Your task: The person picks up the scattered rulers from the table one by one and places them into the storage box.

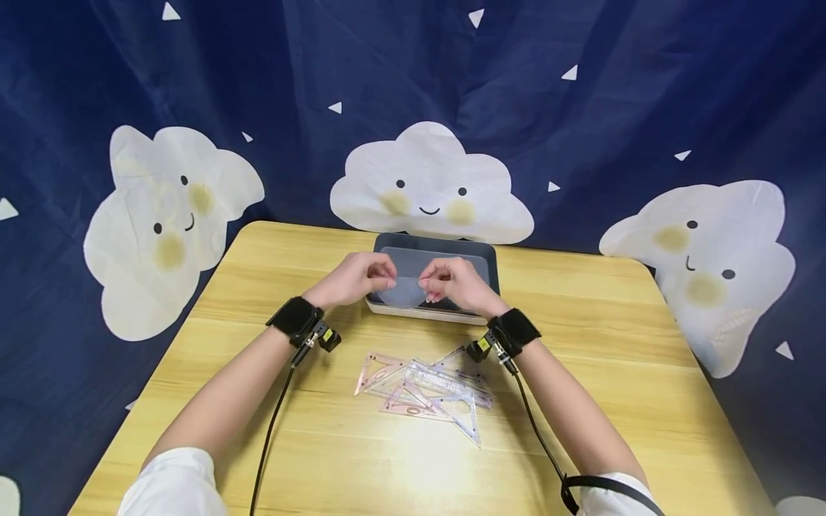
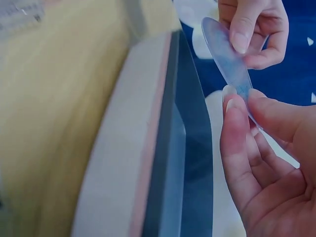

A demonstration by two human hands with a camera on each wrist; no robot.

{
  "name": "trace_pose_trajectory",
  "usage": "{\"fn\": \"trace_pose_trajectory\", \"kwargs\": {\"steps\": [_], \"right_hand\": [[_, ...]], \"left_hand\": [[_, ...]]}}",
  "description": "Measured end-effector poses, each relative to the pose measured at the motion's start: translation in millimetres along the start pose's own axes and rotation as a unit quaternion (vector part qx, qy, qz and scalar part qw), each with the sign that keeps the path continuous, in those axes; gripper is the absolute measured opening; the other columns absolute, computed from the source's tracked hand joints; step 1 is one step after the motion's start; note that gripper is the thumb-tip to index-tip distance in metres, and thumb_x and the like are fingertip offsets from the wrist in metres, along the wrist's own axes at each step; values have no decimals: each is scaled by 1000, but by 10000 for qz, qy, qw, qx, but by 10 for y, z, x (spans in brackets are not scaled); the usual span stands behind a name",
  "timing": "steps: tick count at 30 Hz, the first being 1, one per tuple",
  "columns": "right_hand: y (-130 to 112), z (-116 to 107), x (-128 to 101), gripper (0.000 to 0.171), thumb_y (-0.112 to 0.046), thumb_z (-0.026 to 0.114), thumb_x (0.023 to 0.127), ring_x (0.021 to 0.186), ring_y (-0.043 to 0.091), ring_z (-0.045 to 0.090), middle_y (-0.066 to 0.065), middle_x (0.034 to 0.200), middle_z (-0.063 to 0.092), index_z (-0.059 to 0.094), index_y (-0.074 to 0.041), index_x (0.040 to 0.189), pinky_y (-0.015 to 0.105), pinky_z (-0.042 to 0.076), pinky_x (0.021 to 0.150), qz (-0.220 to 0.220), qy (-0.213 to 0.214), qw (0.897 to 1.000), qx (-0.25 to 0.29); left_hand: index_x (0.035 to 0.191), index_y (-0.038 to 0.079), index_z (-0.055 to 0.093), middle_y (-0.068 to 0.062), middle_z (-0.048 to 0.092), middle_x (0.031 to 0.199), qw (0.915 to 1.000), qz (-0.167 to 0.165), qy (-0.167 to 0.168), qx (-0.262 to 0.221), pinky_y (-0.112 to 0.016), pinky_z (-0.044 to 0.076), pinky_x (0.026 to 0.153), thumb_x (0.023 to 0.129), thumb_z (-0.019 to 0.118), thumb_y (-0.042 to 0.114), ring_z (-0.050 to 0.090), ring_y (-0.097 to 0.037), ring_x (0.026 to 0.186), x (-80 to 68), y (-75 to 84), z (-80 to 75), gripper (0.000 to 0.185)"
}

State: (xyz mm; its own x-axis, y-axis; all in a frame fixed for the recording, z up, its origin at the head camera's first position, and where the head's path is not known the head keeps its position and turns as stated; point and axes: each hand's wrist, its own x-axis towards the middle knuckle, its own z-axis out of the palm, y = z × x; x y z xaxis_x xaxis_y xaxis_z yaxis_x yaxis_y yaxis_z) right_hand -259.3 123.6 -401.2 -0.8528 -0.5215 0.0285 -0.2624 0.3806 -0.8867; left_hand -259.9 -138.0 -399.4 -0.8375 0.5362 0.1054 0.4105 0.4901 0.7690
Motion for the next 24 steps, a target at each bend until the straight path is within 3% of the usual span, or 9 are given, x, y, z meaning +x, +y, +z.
{"fn": "trace_pose_trajectory", "kwargs": {"steps": [8, 12, 17, 20, 24], "right_hand": [[148, -67, 232, 12, -1, 67, 101, 78, 34, 74, 21, 85, 74, 71, 9, 104, 38, 63, 72, 143, 8, 9999, 91], [267, -9, 308, 10, 2, 66, 100, 77, 30, 75, 24, 88, 74, 70, 11, 103, 38, 64, 71, 357, 58, 9992, 184], [412, 93, 350, 7, 5, 65, 100, 76, 27, 76, 26, 92, 75, 69, 11, 99, 37, 64, 71, 594, -41, 9981, 146], [453, 144, 354, 7, 5, 65, 99, 74, 25, 76, 24, 92, 76, 71, 9, 97, 35, 64, 71, 620, -94, 9980, -89], [442, 181, 359, 8, -2, 70, 99, 71, 16, 72, 14, 86, 78, 75, 2, 94, 29, 59, 71, 472, -48, 9951, -862]], "left_hand": [[102, 4, 72, -6, 76, 94, 9998, -4, -1, 203, -37, 56, 83, 96, 76, 7, 70, -20, 88, 263, -181, -21, 8], [100, 4, 71, -8, 77, 95, 9965, 121, -104, 818, -40, 56, 86, 96, 76, 6, 72, -22, 91, 345, -274, 20, 7], [100, 8, 72, -5, 77, 97, 9796, 306, -359, 1952, -47, 48, 95, 95, 77, 12, 68, -27, 98, 379, -352, 85, 8], [101, 13, 74, -2, 75, 100, 9714, 239, -456, 2318, -50, 41, 96, 96, 78, 17, 60, -29, 102, 376, -400, 112, 8], [100, 16, 75, 1, 74, 102, 9698, 114, -532, 2379, -50, 36, 95, 96, 78, 22, 56, -29, 106, 378, -459, 121, 8]]}}
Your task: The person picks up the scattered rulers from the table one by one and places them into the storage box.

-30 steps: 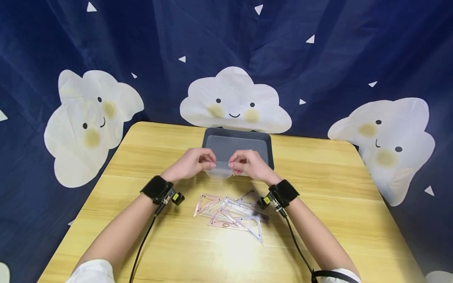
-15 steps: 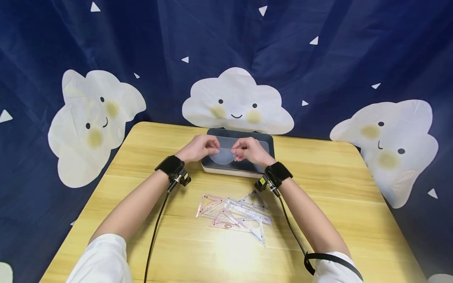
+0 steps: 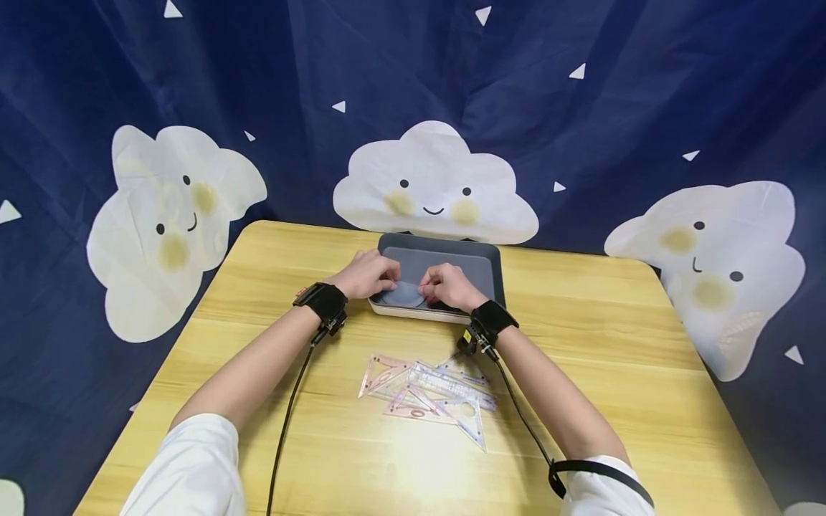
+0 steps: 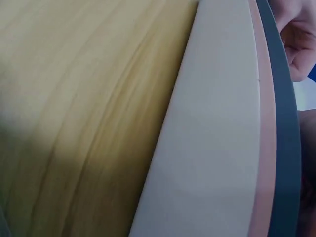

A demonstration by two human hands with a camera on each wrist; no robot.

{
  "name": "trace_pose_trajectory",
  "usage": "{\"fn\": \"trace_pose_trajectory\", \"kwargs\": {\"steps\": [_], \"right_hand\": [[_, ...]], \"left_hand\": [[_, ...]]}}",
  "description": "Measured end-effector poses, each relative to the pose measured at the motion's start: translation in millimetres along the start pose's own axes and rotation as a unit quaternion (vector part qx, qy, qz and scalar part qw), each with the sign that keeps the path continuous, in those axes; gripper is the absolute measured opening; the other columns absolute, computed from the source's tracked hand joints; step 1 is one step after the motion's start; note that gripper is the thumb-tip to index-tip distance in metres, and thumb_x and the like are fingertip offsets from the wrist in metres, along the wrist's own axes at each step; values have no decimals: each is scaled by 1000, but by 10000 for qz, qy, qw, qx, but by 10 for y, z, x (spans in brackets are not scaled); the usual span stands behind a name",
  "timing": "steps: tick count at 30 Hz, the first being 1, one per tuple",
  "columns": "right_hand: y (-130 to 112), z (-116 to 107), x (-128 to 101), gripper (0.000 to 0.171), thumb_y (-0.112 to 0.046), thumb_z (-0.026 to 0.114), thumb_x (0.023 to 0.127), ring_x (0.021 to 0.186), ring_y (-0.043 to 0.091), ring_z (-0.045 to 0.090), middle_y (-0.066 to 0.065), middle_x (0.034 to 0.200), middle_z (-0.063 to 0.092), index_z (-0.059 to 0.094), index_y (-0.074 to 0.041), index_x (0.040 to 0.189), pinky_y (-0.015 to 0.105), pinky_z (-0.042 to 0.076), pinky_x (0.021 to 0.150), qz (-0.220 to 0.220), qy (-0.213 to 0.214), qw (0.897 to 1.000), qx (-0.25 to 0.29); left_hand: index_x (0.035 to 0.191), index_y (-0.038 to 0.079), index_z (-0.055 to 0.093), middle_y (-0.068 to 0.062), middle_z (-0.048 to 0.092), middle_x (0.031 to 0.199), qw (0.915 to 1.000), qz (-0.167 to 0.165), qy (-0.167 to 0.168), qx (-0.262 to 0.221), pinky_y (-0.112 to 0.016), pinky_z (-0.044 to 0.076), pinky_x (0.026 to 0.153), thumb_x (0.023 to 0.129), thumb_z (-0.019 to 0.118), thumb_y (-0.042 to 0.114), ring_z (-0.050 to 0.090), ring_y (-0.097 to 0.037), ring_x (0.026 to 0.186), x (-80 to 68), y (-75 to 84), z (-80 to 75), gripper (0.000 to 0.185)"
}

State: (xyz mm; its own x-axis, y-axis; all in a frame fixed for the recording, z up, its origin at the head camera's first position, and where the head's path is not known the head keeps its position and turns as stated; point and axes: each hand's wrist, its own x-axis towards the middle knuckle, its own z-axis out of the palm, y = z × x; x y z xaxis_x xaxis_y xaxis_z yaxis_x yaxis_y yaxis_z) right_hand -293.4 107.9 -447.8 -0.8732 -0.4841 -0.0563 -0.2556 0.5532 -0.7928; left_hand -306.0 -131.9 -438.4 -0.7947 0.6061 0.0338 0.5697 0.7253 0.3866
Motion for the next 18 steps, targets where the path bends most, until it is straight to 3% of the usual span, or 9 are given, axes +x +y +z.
{"fn": "trace_pose_trajectory", "kwargs": {"steps": [5, 11, 18], "right_hand": [[-28, 58, -36, 9, -14, 79, 95, 72, 13, 65, 1, 79, 76, 79, -8, 88, 30, 48, 75, -242, 189, 9953, -923], [-33, 111, -75, 7, -10, 83, 91, 71, 14, 69, 3, 78, 77, 77, -7, 87, 34, 53, 78, -446, 179, 9943, -955], [-33, 111, -58, 11, -12, 83, 90, 76, 18, 70, 5, 81, 75, 76, -5, 94, 37, 54, 82, -372, 237, 9934, -1058]], "left_hand": [[104, 15, 78, -1, 74, 108, 9996, -53, -117, 259, -50, 37, 95, 94, 81, 27, 56, -31, 111, -30, 28, 0, 16], [109, 13, 80, -9, 68, 113, 9983, 6, -103, 579, -48, 39, 88, 94, 81, 26, 55, -33, 111, -92, 59, 18, 20], [113, 13, 78, -9, 68, 117, 9981, -139, -135, 578, -50, 39, 93, 94, 82, 27, 54, -33, 116, -68, 60, -1, 24]]}}
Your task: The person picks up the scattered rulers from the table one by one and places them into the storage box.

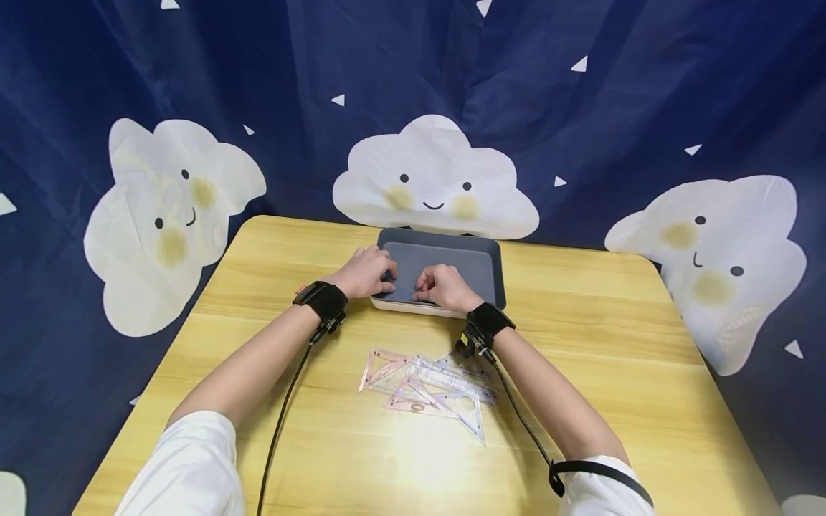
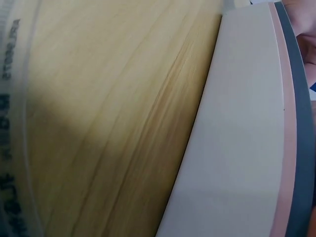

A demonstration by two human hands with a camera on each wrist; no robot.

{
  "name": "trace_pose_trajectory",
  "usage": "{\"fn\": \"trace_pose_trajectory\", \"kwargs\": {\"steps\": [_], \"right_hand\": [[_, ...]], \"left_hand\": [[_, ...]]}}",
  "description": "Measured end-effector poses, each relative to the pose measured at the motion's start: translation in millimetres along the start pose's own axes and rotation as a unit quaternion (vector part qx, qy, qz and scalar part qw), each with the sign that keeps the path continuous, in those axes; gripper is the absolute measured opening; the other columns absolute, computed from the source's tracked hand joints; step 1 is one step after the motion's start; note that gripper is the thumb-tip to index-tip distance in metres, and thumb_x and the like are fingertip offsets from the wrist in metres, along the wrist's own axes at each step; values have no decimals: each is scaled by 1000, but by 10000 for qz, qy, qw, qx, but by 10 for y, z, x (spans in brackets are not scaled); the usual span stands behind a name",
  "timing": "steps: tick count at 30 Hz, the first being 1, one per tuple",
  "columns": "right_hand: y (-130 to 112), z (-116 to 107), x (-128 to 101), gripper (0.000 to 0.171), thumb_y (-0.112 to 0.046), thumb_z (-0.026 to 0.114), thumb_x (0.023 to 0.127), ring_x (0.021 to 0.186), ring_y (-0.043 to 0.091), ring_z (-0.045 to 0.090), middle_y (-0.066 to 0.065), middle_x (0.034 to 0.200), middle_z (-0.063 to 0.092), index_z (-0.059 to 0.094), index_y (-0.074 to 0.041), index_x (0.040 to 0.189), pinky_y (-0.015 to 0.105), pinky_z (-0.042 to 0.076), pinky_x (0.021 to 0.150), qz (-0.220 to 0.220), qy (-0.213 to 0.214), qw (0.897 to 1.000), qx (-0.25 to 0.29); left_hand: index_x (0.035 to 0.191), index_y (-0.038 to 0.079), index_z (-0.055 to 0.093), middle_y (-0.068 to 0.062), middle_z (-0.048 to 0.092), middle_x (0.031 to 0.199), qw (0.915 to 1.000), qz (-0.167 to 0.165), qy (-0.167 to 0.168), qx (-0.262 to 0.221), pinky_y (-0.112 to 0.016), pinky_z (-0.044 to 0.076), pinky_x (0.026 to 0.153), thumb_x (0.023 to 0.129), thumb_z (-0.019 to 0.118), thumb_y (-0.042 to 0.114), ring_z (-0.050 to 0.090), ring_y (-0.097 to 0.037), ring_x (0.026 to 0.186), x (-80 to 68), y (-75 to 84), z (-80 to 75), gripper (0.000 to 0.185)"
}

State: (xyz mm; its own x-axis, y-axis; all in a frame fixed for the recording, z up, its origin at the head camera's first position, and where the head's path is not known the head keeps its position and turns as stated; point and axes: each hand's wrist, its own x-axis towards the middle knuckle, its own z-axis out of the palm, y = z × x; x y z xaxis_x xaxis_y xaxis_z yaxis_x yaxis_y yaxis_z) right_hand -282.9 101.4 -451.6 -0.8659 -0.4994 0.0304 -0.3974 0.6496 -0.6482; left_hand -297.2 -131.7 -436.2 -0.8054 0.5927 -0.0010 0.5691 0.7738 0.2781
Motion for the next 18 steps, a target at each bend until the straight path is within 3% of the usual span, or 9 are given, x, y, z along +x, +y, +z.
{"fn": "trace_pose_trajectory", "kwargs": {"steps": [5, 8, 11, 14, 18], "right_hand": [[-139, 20, -83, 17, -11, 81, 93, 85, 21, 68, 8, 93, 70, 73, -3, 106, 37, 55, 81, -359, 652, 9972, -99], [-290, 57, -223, 17, -9, 79, 94, 86, 22, 66, 9, 96, 68, 73, -1, 108, 37, 55, 77, -883, 1070, 9903, 43], [-421, 132, -366, 14, -5, 78, 92, 82, 20, 66, 8, 92, 69, 74, -1, 105, 35, 57, 71, -1459, 1347, 9800, 128], [-500, 238, -480, 11, -3, 77, 91, 78, 17, 66, 6, 90, 70, 75, -1, 102, 29, 58, 68, -1778, 1313, 9752, 126], [-553, 353, -596, 16, -8, 79, 92, 83, 17, 68, 7, 96, 71, 75, -1, 107, 26, 58, 73, -1868, 741, 9796, -65]], "left_hand": [[126, 9, 72, -11, 66, 128, 9976, -43, 515, -453, -52, 37, 103, 96, 79, 28, 52, -34, 124, -120, 30, -45, 37], [128, 7, 70, -11, 67, 127, 9917, -42, 1003, -799, -52, 39, 106, 96, 78, 30, 55, -32, 121, -302, 109, -57, 40], [124, 5, 69, -13, 69, 118, 9852, -97, 1285, -1130, -47, 48, 98, 96, 78, 30, 61, -30, 110, -529, 216, -22, 38], [119, 4, 66, -13, 68, 110, 9800, -174, 1349, -1452, -42, 55, 88, 95, 80, 28, 65, -29, 101, -756, 314, 66, 36], [118, 7, 64, -10, 68, 112, 9794, -223, 1239, -1576, -42, 57, 90, 92, 83, 28, 66, -27, 103, -1017, 425, 201, 38]]}}
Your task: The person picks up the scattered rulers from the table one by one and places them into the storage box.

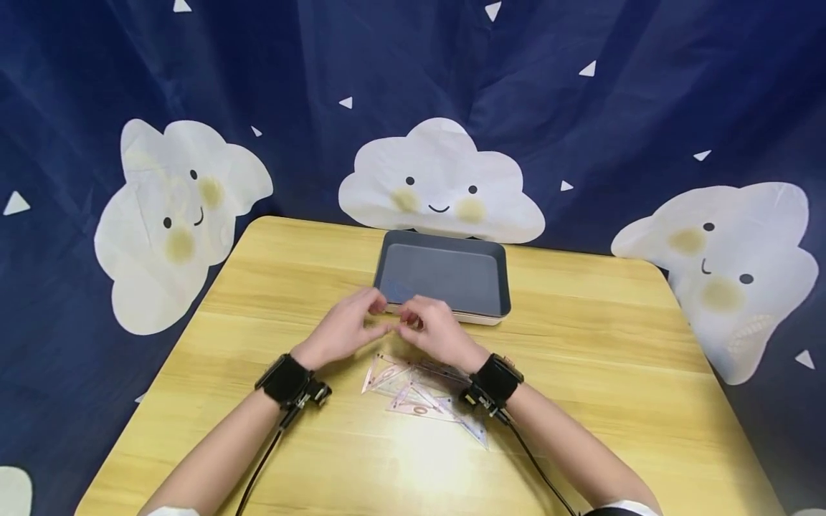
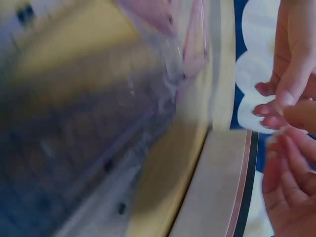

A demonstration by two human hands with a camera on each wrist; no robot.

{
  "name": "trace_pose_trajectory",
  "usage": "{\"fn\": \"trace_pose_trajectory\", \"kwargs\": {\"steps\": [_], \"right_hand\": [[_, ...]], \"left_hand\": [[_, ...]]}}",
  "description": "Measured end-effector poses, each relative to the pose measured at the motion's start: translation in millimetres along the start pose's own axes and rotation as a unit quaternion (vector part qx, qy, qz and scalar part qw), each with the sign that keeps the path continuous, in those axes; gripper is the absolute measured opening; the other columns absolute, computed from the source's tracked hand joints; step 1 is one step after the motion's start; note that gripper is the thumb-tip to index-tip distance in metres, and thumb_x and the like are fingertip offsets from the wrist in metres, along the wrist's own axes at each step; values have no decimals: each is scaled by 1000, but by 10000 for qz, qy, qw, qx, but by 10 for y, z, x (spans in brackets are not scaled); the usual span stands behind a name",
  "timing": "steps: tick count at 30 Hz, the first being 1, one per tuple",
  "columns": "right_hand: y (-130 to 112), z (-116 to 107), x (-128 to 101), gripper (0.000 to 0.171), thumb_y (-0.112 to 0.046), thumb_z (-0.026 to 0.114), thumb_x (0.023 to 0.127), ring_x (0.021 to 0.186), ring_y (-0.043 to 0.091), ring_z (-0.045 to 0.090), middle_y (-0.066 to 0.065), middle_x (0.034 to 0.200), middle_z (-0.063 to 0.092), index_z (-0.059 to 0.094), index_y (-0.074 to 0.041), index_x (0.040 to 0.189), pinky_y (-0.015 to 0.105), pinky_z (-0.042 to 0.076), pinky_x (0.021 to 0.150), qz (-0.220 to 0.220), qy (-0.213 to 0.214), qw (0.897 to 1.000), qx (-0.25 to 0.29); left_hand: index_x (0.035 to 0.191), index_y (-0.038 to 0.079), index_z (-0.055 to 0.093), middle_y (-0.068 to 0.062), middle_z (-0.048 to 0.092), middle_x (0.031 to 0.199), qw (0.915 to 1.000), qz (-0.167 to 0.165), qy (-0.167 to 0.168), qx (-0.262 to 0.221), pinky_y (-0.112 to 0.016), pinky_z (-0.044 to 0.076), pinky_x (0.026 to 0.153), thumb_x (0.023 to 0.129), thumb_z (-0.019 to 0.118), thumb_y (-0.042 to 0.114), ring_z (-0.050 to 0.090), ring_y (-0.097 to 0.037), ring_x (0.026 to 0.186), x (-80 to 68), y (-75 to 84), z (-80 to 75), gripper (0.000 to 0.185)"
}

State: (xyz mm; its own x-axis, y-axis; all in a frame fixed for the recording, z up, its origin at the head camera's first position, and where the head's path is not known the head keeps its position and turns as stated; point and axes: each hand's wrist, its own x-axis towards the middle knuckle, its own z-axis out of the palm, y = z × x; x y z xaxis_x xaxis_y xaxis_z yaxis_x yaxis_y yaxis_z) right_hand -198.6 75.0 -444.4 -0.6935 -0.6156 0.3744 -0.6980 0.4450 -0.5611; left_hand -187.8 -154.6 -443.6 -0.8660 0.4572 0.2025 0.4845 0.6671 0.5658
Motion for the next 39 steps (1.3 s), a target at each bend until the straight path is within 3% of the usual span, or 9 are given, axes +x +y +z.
{"fn": "trace_pose_trajectory", "kwargs": {"steps": [6, 12, 18, 25, 30, 35, 39], "right_hand": [[-88, 35, -135, 39, -24, 85, 90, 96, 21, 67, 8, 111, 71, 73, -3, 121, 34, 56, 85, 270, -1056, 9928, -491], [-92, 90, -237, 49, -37, 87, 87, 89, 13, 55, 4, 106, 64, 73, -7, 123, 30, 49, 76, 629, -1672, 9814, -704], [-62, 170, -258, 47, -35, 92, 81, 79, 12, 51, 1, 96, 61, 74, -10, 116, 26, 44, 68, 537, -1752, 9803, -734], [-58, 204, -201, 44, -36, 94, 78, 82, 13, 52, -1, 97, 62, 74, -11, 108, 27, 45, 72, 616, -1837, 9789, -651], [-55, 202, -161, 36, -34, 93, 79, 81, 11, 52, -2, 94, 63, 74, -12, 100, 26, 45, 74, 485, -1893, 9790, -582], [-48, 216, -137, 30, -29, 92, 80, 82, 9, 55, -4, 91, 67, 74, -13, 98, 25, 46, 76, 273, -1947, 9801, -266], [-56, 248, -140, 17, -24, 86, 88, 76, 4, 58, -9, 84, 68, 73, -15, 94, 20, 47, 72, 225, -2002, 9790, 296]], "left_hand": [[129, 8, 65, -9, 65, 125, 9975, -242, -555, 357, -50, 51, 104, 86, 86, 38, 60, -29, 119, -292, 102, 102, 57], [131, 5, 65, -7, 59, 120, 9950, -190, -876, 447, -46, 47, 99, 78, 92, 42, 53, -27, 114, -463, 115, 204, 70], [123, 8, 68, -4, 54, 115, 9959, 83, -859, 272, -43, 42, 92, 78, 93, 35, 48, -23, 105, -542, 67, 281, 59], [107, 10, 62, -1, 49, 106, 9926, -249, -1160, -240, -41, 36, 90, 80, 92, 31, 44, -21, 101, -547, 27, 312, 45], [101, 15, 58, 2, 49, 101, 9908, -224, -1271, -404, -38, 33, 88, 83, 89, 30, 44, -17, 98, -534, -5, 318, 39], [96, 17, 60, 9, 60, 89, 9880, -213, -1256, -869, -29, 45, 81, 87, 87, 22, 55, -7, 84, -506, -17, 308, 28], [92, 15, 58, 13, 69, 84, 9844, -334, -1236, -1206, -25, 53, 73, 88, 86, 16, 64, -1, 77, -466, -18, 240, 28]]}}
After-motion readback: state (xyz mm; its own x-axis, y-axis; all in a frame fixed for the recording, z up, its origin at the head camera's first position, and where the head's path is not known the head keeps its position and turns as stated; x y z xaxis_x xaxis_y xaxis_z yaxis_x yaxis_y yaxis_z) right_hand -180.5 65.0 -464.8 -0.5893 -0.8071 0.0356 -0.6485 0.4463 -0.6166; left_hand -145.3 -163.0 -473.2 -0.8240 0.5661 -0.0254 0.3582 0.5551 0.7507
